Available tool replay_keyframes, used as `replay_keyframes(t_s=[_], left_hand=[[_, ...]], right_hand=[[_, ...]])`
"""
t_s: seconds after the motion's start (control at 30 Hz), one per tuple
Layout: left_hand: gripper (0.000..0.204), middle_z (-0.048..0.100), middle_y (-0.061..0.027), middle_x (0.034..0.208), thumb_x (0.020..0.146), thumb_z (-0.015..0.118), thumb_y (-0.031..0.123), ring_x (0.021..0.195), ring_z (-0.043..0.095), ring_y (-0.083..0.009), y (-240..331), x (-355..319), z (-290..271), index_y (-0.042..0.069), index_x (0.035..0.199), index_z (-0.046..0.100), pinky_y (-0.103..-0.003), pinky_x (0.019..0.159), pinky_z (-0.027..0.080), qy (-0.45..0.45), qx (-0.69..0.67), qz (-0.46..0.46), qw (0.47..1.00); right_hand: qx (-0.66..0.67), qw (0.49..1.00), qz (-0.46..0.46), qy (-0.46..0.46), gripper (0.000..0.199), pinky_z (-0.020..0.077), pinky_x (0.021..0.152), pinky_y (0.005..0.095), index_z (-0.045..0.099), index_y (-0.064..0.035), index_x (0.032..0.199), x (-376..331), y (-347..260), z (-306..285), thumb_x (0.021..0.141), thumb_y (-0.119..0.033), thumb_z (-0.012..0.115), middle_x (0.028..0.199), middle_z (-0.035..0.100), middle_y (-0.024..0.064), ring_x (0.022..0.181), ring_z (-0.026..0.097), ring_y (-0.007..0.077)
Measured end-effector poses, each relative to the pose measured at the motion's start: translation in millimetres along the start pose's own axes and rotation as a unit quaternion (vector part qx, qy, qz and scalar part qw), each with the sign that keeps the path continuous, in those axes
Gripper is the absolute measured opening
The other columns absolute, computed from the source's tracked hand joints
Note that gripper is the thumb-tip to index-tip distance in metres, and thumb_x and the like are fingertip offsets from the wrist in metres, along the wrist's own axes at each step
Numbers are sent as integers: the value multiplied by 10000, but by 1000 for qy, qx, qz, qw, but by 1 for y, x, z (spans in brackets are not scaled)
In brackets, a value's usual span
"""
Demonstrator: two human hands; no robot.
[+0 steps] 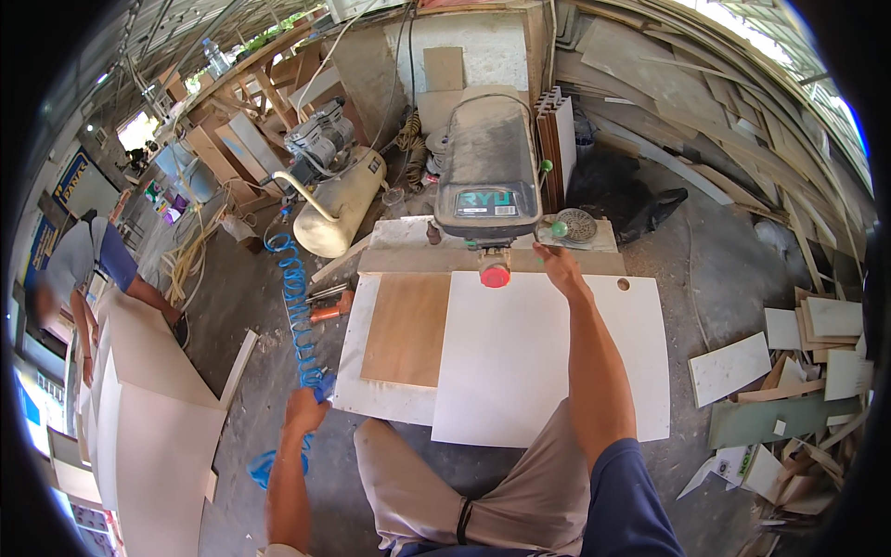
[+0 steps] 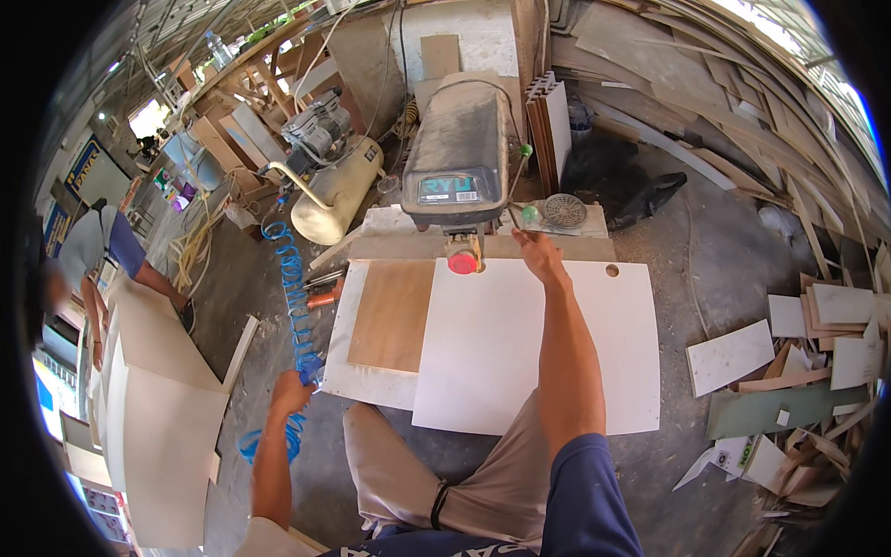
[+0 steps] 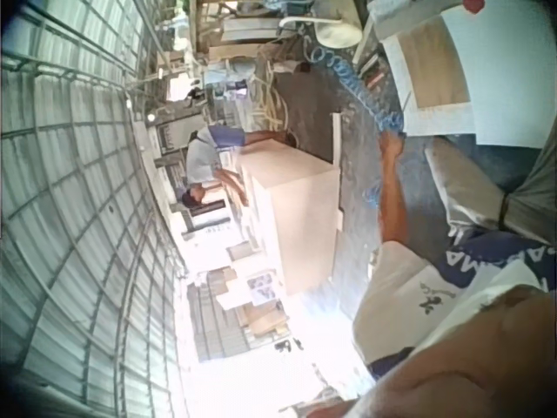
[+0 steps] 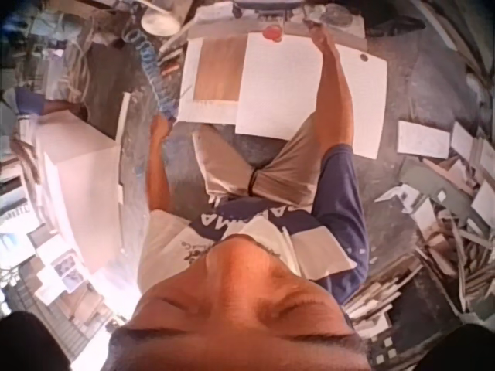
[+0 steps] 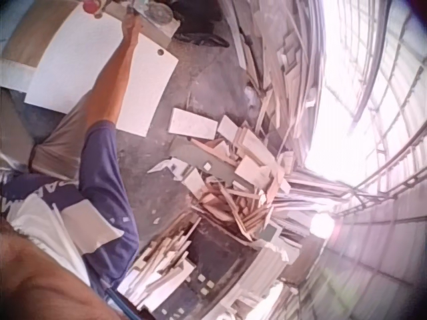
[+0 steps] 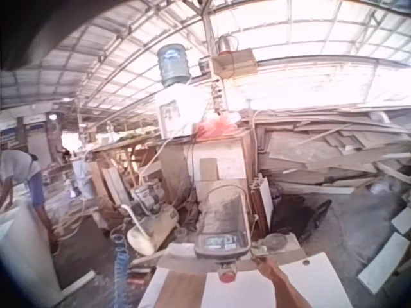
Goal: The person positions a white board under a drill press, lowers the drill to create multiple holes, and uses a handheld air blower to clear away sawdust.
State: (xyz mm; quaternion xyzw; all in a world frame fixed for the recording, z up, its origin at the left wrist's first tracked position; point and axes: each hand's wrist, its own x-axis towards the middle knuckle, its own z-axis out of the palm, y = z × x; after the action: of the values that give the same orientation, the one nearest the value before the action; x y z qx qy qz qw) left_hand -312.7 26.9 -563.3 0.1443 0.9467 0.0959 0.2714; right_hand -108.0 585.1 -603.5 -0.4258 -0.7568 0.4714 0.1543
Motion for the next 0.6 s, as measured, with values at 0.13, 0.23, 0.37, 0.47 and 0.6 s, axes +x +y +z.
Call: replay_keyframes(t_s=[0.13, 0.23, 0.37, 0.47, 0.6], left_hand=[[256, 746, -114, 723, 902, 802, 256, 626, 736, -225, 12, -35, -9, 12, 979, 785, -381, 507, 544, -136, 13, 94, 986], [284, 768, -131, 775, 869, 837, 298, 675, 748, -237, -14, -29, -4, 28, 949, 799, -403, 612, 564, -147, 77, 115, 979], [276, 750, -134, 721, 855, 843, 312, 657, 740, -272, -38, -15, -14, 45, 901, 792, -439, 678, 563, -77, 106, 144, 981], [291, 743, -144, 705, 862, 833, 320, 673, 749, -288, -49, -17, -21, 33, 865, 783, -446, 679, 560, -55, 56, 123, 989], [325, 734, -149, 690, 868, 828, 323, 678, 749, -299, -67, -8, -14, 3, 850, 770, -445, 679, 551, 86, -45, 116, 989]], right_hand=[[-11, 1000, -5, 0, 634, 118, 1288, 607, 694, -138, 1410, -3, 5, -4, 1035, -618, 517, 1423, 681, 176, 1453, 508, 411], [-15, 1000, -3, 4, 649, 112, 1287, 607, 659, -129, 1447, -3, 3, 2, 1036, -612, 520, 1465, 659, 154, 1464, 499, 400], [-12, 1000, -14, 1, 632, 101, 1283, 621, 662, -143, 1448, -2, 2, -5, 1043, -604, 510, 1477, 647, 163, 1470, 487, 410], [-10, 1000, -13, 9, 617, 97, 1281, 625, 668, -157, 1448, -8, -2, -1, 1045, -596, 506, 1469, 649, 176, 1471, 483, 417], [-22, 1000, 3, 2, 603, 101, 1279, 621, 675, -175, 1447, -13, -15, 2, 1045, -592, 506, 1458, 651, 194, 1476, 479, 410]])
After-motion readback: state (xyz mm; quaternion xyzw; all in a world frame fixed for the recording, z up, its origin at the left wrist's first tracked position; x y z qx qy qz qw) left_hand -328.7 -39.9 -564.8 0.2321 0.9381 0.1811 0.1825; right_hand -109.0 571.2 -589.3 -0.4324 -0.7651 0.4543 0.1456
